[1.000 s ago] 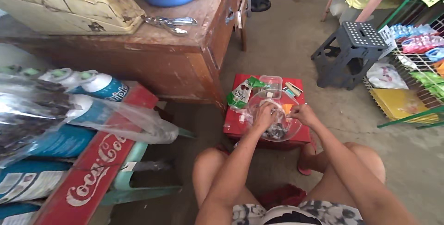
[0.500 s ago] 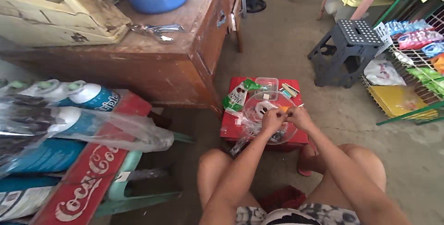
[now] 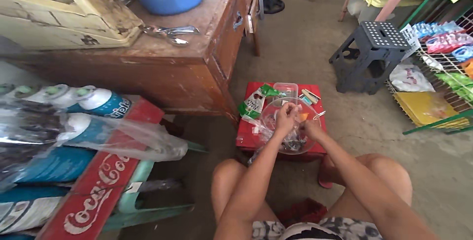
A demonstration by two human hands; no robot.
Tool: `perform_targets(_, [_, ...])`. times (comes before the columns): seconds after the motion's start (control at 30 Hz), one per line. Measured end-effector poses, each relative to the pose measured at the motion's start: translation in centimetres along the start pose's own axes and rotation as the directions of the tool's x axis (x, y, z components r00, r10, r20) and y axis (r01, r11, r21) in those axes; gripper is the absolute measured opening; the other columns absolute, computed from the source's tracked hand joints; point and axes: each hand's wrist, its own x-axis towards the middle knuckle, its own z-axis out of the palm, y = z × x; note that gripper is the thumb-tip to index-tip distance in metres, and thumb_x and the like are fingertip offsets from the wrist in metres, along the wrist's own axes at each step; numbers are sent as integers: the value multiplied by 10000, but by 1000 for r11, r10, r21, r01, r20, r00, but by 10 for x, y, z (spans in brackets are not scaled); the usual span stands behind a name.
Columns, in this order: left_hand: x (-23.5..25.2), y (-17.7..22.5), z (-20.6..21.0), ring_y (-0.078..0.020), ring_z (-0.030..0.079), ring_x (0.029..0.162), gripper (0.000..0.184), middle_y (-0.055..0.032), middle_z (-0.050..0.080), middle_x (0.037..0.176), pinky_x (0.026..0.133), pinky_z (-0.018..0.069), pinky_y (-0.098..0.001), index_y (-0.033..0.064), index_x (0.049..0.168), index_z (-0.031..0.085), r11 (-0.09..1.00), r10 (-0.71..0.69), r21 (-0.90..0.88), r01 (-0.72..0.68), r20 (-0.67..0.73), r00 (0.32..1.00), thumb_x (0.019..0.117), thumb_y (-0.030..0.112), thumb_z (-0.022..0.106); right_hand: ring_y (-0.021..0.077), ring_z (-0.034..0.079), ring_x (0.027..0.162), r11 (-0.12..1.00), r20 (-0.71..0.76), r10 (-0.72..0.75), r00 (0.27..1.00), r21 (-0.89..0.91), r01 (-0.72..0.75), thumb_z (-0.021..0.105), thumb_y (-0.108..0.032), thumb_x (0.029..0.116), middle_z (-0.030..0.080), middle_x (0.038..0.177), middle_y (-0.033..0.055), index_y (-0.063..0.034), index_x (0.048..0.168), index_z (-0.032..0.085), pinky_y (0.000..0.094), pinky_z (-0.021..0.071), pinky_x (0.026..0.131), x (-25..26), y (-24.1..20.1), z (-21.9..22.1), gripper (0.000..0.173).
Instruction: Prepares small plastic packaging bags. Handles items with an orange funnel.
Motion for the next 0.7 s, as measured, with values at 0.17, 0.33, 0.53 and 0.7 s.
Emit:
perform_targets(0.17, [-20, 37, -25, -26, 600, 695, 95, -2, 646, 835, 671, 528, -203, -9, 1089, 592, 946, 172, -230, -230, -244, 954, 1025, 12, 524, 497, 560, 1270, 985, 34, 112, 993, -134, -106, 572, -179, 1030, 612, 1300, 333, 104, 1245, 632, 658, 410, 1065, -14, -19, -5, 360])
perform_targets(0.33, [-31, 47, -32, -50, 640, 672, 70, -1, 666, 767, 667, 555, -218, -27, 1047, 618, 943, 94, -283, -173, -271, 958, 1010, 11, 573, 476, 587, 1240, 998, -19, 41, 999, -54, -42, 541, -130, 1034, 650, 1253, 306, 51, 1214, 685, 656, 411, 1070, -13, -9, -19, 293])
perform_targets(0.53, [-28, 34, -25, -43, 633, 844, 111, -58, 689, 942, 805, 536, -223, -60, 1040, 683, 966, 159, -180, -187, -158, 975, 964, 6, 638, 107, 683, 958, 581, -473, -178, 863, 658, 480, 554, -147, 1023, 705, 1077, 115, 89, 1187, 641, 302, 566, 912, -56, -40, -50, 300])
perform_targets(0.7, [-29, 40, -17, -40, 619, 879, 131, -57, 673, 993, 815, 531, -217, -67, 1053, 684, 945, 144, -272, -183, -157, 977, 985, 6, 599, 30, 690, 764, 426, -626, -188, 757, 643, 637, 675, -11, 919, 732, 819, -25, 6, 945, 719, 242, 592, 778, -74, -71, -48, 54])
